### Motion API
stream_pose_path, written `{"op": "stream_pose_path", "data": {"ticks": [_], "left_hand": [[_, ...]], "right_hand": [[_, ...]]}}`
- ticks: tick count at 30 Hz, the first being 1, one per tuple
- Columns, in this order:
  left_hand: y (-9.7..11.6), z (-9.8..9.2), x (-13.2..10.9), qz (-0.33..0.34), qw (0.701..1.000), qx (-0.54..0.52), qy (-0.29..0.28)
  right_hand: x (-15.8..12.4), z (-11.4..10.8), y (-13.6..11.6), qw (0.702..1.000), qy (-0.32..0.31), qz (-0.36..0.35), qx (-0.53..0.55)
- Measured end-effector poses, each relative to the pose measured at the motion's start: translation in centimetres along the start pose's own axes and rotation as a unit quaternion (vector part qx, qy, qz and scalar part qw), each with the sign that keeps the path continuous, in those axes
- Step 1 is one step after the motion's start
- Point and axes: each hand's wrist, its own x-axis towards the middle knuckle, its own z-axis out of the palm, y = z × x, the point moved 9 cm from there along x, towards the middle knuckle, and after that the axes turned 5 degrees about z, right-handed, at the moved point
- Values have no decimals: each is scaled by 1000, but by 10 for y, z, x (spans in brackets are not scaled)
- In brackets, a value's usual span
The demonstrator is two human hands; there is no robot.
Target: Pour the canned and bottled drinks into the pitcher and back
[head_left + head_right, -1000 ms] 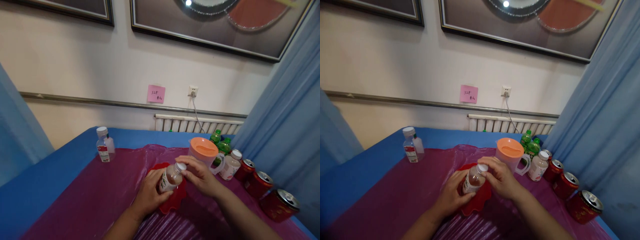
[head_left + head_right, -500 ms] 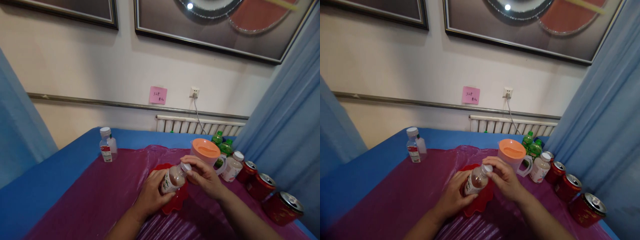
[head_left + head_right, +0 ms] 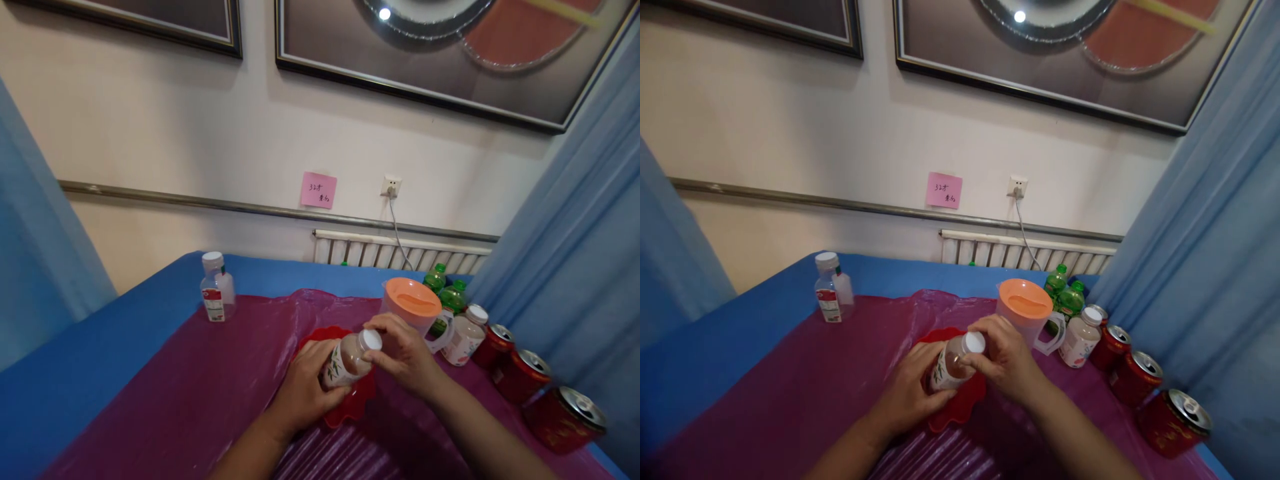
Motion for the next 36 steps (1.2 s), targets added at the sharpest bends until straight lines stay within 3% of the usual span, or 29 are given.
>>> {"op": "stream_pose_path", "data": {"ticks": [5, 10, 16, 22, 27, 33, 36], "left_hand": [[1, 0, 0, 9, 1000, -2, 5], [-5, -5, 0, 2, 1000, 6, 29], [-3, -1, 0, 8, 1000, -3, 9], [-3, -5, 0, 5, 1000, 3, 31], [-1, -2, 0, 9, 1000, 0, 24], [0, -5, 0, 17, 999, -3, 36], [-1, -4, 1, 24, 999, 0, 37]], "right_hand": [[-5, 2, 14, 995, 10, 92, -35], [-11, 7, 1, 995, -15, 37, 93], [-13, -1, 17, 992, 80, 93, 18], [-18, 10, 5, 989, 38, 58, 128], [-19, 1, 18, 985, 111, 106, 80], [-19, 12, 12, 977, 80, 85, 178], [-21, 12, 19, 972, 111, 97, 184]]}}
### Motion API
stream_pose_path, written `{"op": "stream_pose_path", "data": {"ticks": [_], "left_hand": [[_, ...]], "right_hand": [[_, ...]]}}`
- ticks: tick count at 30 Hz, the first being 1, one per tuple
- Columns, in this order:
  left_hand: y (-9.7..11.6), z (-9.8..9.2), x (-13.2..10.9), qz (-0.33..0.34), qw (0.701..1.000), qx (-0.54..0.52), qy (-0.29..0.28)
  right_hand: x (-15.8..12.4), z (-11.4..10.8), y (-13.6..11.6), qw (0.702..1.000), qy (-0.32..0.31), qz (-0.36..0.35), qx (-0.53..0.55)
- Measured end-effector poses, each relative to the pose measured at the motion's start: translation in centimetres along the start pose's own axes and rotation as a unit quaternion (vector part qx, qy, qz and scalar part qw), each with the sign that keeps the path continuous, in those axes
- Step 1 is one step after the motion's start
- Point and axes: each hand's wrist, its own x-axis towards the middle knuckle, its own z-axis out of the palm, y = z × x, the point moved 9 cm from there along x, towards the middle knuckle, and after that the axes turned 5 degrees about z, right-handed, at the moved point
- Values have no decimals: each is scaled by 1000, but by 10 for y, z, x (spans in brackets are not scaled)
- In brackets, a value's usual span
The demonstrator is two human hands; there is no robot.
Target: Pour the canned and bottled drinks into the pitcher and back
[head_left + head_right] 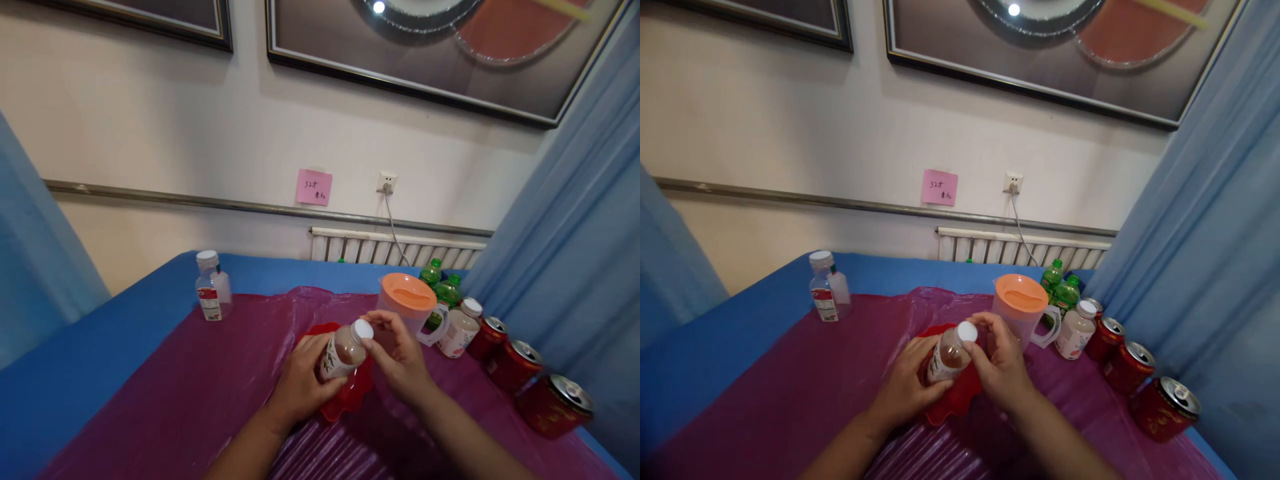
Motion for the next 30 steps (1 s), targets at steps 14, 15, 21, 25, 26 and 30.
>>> {"op": "stream_pose_path", "data": {"ticks": [14, 15, 21, 25, 26, 30], "left_hand": [[-8, -3, 0, 34, 999, 8, 35], [-10, 0, -1, 28, 999, -6, 24], [-27, 8, -8, 17, 998, -60, 5], [-41, 1, -7, -13, 998, -33, 44], [-43, 2, -5, -20, 998, -29, 44], [-46, 7, 0, -39, 999, -15, 33]], "right_hand": [[-13, 37, 17, 995, -71, 73, -10], [-14, 33, 14, 995, -62, 67, -28], [-46, -18, -10, 989, 8, 19, -143], [-77, -91, 5, 967, 122, 69, -214], [-83, -112, 14, 956, 154, 94, -230], [-98, -192, 51, 904, 278, 181, -271]]}}
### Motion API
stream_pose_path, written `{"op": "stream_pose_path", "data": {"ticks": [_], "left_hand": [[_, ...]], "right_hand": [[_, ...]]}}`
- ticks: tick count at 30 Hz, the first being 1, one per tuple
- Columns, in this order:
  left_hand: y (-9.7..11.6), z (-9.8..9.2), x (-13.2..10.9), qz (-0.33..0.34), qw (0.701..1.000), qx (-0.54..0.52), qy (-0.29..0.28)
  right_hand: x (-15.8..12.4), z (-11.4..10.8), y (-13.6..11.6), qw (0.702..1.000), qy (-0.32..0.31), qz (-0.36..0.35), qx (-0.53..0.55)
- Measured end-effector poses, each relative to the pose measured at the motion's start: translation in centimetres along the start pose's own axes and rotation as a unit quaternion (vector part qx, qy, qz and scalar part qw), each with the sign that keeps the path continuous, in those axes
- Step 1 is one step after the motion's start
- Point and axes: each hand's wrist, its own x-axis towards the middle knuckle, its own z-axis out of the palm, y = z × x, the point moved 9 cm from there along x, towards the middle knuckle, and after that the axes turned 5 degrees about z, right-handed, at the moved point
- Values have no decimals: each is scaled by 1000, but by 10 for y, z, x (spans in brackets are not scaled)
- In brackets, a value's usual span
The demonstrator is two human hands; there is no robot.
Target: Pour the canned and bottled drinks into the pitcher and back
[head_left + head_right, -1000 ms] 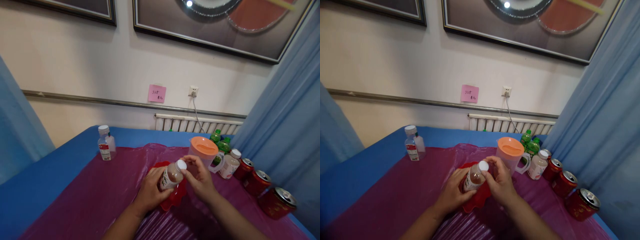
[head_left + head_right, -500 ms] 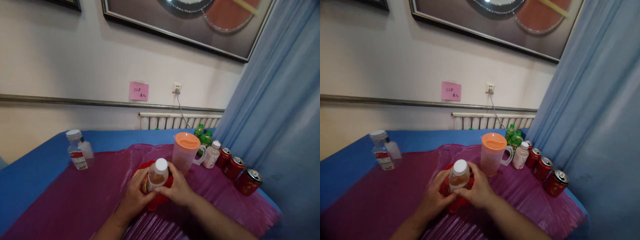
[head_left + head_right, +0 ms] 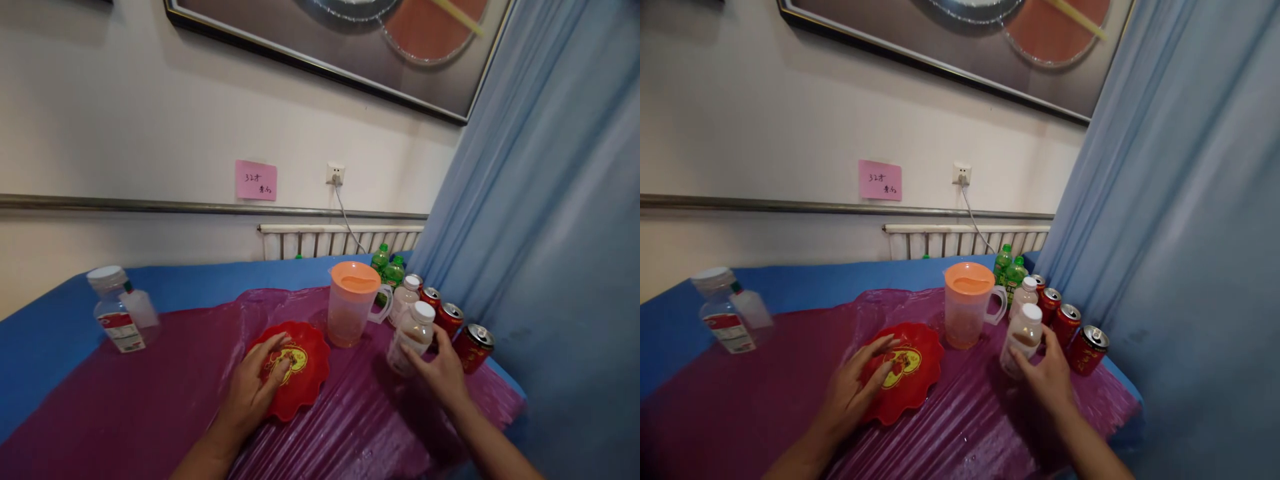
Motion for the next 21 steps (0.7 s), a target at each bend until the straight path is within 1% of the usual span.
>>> {"op": "stream_pose_path", "data": {"ticks": [2, 4, 6, 9, 14, 17, 19, 21], "left_hand": [[0, 0, 2, -8, 1000, 5, 2], [1, -1, 4, -15, 1000, 8, 5], [4, -2, 6, -18, 1000, 8, 7], [8, -4, 7, -14, 1000, 7, 7], [6, -4, 6, -3, 1000, 12, 12], [5, -3, 4, 3, 1000, 15, 19], [6, -2, 0, 3, 1000, 12, 21], [8, 0, -4, 1, 1000, 6, 23]], "right_hand": [[17, -12, 26, 998, 48, 38, -29], [28, -17, 45, 993, 76, 62, -60], [35, -18, 56, 990, 90, 75, -82], [40, -15, 65, 987, 96, 83, -95], [44, -15, 64, 985, 104, 83, -114], [37, -18, 58, 986, 103, 70, -110], [22, -23, 48, 988, 115, 26, -103], [-2, -30, 26, 981, 152, -74, -100]]}}
